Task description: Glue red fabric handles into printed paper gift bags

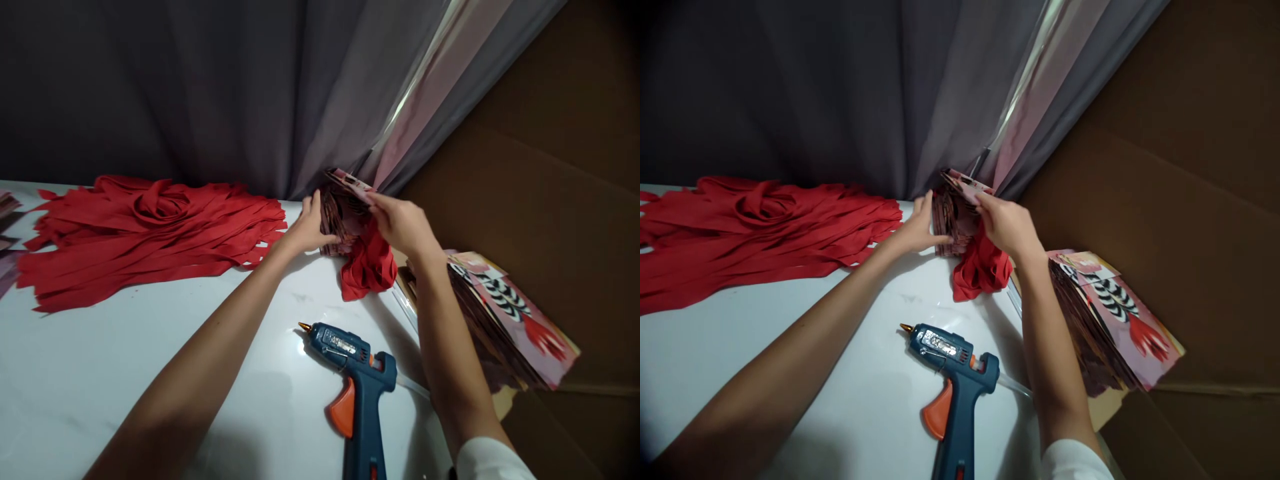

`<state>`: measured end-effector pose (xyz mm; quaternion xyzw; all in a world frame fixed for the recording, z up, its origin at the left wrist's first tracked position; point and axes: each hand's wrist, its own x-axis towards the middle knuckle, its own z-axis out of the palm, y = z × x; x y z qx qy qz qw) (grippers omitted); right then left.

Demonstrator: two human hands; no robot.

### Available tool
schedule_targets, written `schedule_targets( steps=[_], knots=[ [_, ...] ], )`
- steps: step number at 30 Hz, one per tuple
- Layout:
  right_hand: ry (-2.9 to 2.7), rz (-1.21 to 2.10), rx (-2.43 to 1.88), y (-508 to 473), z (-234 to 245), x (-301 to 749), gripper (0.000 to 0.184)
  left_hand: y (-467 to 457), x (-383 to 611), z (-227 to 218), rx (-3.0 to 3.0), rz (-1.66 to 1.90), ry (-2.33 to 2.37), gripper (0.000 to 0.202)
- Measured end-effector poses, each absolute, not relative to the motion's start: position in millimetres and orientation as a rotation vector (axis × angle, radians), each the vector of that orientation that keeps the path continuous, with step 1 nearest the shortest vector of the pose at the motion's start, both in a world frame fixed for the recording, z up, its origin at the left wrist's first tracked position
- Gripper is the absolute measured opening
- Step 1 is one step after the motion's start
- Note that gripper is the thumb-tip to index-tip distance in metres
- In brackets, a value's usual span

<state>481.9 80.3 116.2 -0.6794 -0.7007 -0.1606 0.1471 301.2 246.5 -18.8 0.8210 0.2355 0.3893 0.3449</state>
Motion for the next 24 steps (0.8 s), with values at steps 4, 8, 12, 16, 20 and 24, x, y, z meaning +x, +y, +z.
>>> schedule_targets(
  steps=[4, 8, 12, 16, 20, 24],
  knots=[
    [-1.811, -0.847, -1.748, 42.3, 159.3, 461.7, 0.04, 250.7, 287.6, 28.5, 2.239, 1.365, 0.534, 0.121],
    [-1.813, -1.024, -1.565, 9.9, 192.5, 425.6, 0.039, 229.9, 274.0, 80.5, 2.336, 1.373, 0.327, 0.065],
    [-1.663, -1.245, -1.633, 12.2, 210.7, 411.2, 0.046, 212.3, 279.3, 86.7, 2.155, 1.209, 0.35, 0.019],
    [-1.655, -1.141, -1.924, 18.0, 216.3, 427.7, 0.054, 211.8, 293.0, 68.6, 1.766, 1.085, 0.472, 0.009],
    [-1.679, -0.85, -2.047, 19.9, 193.1, 450.7, 0.043, 206.8, 307.6, 54.4, 1.213, 0.789, 0.615, 0.008],
    [-1.492, -0.279, -2.54, 35.0, 137.0, 474.6, 0.059, 196.7, 325.4, 35.0, 1.068, 0.745, 0.709, 0.013]
  ],
)
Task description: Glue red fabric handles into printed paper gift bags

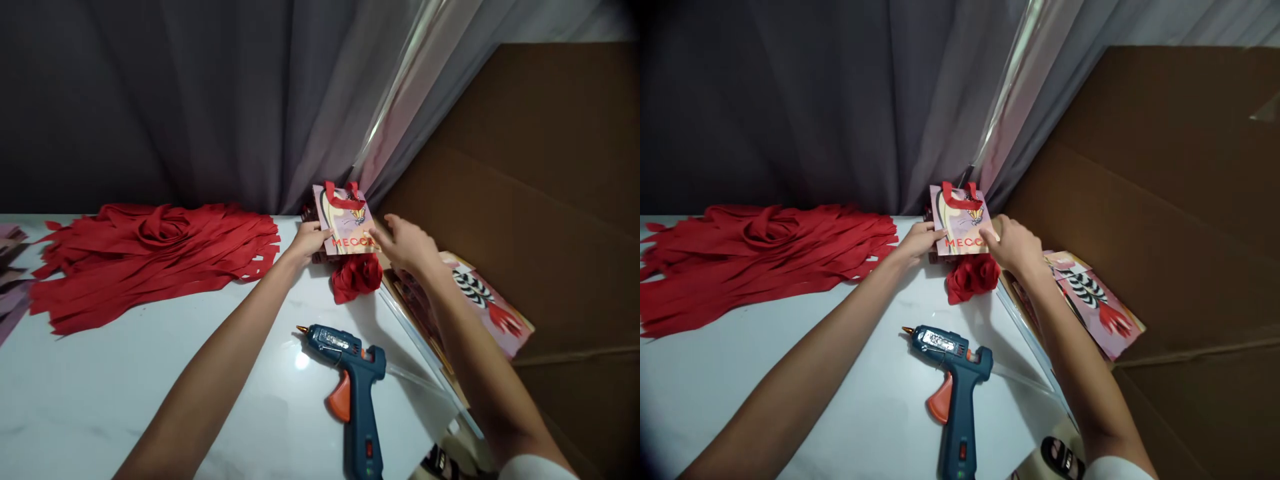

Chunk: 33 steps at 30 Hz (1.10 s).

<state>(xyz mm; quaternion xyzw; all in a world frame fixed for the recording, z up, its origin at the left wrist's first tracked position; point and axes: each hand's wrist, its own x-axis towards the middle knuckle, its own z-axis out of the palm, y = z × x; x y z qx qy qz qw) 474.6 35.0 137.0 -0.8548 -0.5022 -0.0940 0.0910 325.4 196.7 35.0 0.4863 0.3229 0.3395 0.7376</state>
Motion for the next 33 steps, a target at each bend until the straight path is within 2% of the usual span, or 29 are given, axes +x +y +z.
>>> schedule_targets(
  steps=[3, 6, 10, 13, 16, 19, 25, 30, 33],
  knots=[
    [-1.417, 0.075, -2.559, 46.6, 93.2, 495.2, 0.064, 194.2, 335.1, 22.1, 1.027, 0.745, 0.729, 0.024],
    [-1.339, 0.201, -2.382, 51.5, 67.8, 512.0, 0.063, 195.8, 338.0, 19.7, 1.031, 0.736, 0.67, 0.035],
    [-1.213, 0.077, -2.255, 53.9, 64.6, 524.2, 0.061, 197.5, 337.8, 23.7, 1.104, 0.79, 0.616, 0.058],
    [-1.296, -0.119, -2.14, 58.1, 66.6, 526.3, 0.055, 195.9, 337.7, 19.5, 1.39, 0.997, 0.761, 0.07],
    [-1.377, -0.129, -2.275, 64.5, 63.6, 523.1, 0.042, 192.6, 336.0, 10.5, 1.881, 1.056, 0.907, 0.054],
    [-1.394, -0.22, -2.486, 77.6, 62.3, 517.2, 0.039, 188.5, 333.0, 6.2, 2.258, 0.826, 0.841, 0.039],
    [-1.724, 0.019, -2.32, 159.8, 74.0, 507.8, 0.037, 183.9, 325.6, 14.4, 2.399, 0.596, 0.822, 0.044],
    [-1.697, 0.027, -2.37, 244.4, 80.0, 509.0, 0.045, 183.8, 320.2, 16.6, 2.409, 0.565, 0.797, 0.042],
    [-1.644, 0.052, -2.418, 277.5, 79.3, 513.8, 0.043, 183.0, 319.9, 15.6, 2.418, 0.536, 0.796, 0.044]
  ],
)
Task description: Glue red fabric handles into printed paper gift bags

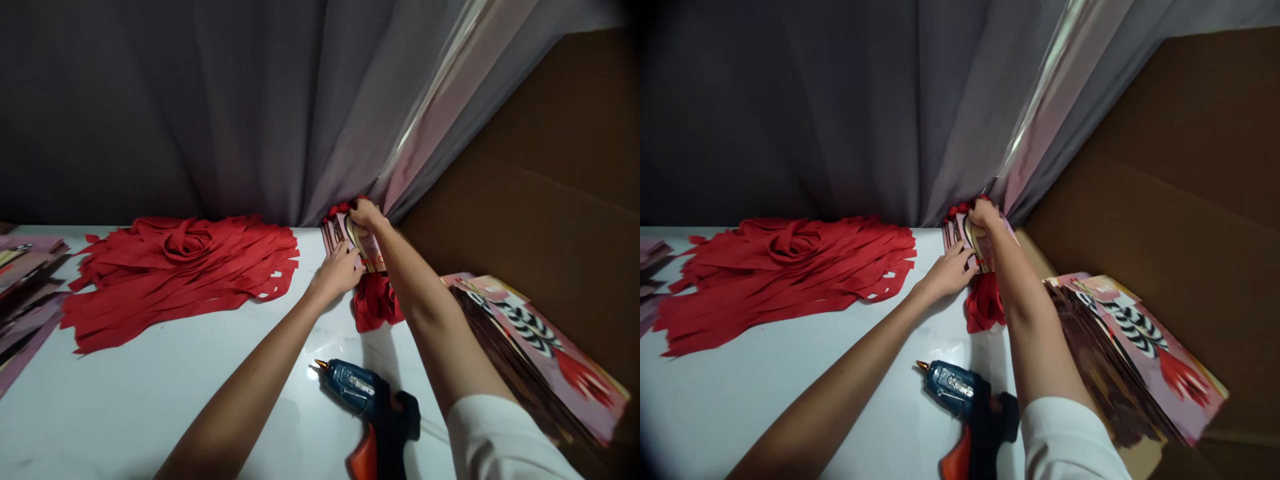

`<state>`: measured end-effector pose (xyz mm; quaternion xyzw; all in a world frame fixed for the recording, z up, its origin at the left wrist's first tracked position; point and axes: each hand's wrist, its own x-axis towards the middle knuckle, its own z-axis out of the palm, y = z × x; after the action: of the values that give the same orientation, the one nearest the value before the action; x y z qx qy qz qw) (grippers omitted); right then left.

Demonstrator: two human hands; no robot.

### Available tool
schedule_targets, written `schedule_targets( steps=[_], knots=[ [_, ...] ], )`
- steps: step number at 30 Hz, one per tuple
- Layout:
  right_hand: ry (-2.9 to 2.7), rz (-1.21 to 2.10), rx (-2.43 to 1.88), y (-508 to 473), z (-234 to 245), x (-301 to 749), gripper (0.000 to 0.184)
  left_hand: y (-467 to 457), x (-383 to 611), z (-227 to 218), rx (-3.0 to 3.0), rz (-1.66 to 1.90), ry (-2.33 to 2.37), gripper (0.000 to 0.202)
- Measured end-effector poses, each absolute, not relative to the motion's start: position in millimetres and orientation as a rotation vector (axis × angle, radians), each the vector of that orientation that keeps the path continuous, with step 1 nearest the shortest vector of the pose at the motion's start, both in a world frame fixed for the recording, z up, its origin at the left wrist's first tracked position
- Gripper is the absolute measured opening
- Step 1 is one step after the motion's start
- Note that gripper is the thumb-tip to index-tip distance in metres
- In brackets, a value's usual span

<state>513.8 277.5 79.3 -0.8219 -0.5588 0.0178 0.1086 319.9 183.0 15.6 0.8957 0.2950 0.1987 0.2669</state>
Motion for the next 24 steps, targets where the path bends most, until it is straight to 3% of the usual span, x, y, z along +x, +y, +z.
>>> schedule_targets(
  steps=[8, 16, 21, 24],
  knots=[
    [-1.548, 0.103, -2.396, 296.1, 96.6, 535.7, 0.038, 180.6, 320.8, 18.4, 2.391, 0.582, 0.778, 0.047],
    [-1.635, 0.106, -2.081, 197.1, 146.1, 546.9, 0.03, 204.8, 321.9, 21.2, 2.306, 0.75, 0.734, 0.055],
    [-1.691, 0.103, -1.746, 77.2, 197.4, 478.9, 0.028, 201.1, 295.6, 81.8, 2.361, 1.032, 0.589, 0.048],
    [-1.696, 0.107, -1.513, -5.1, 201.5, 395.0, 0.026, 172.3, 244.4, 134.9, 2.34, 1.348, 0.436, 0.046]
  ],
)
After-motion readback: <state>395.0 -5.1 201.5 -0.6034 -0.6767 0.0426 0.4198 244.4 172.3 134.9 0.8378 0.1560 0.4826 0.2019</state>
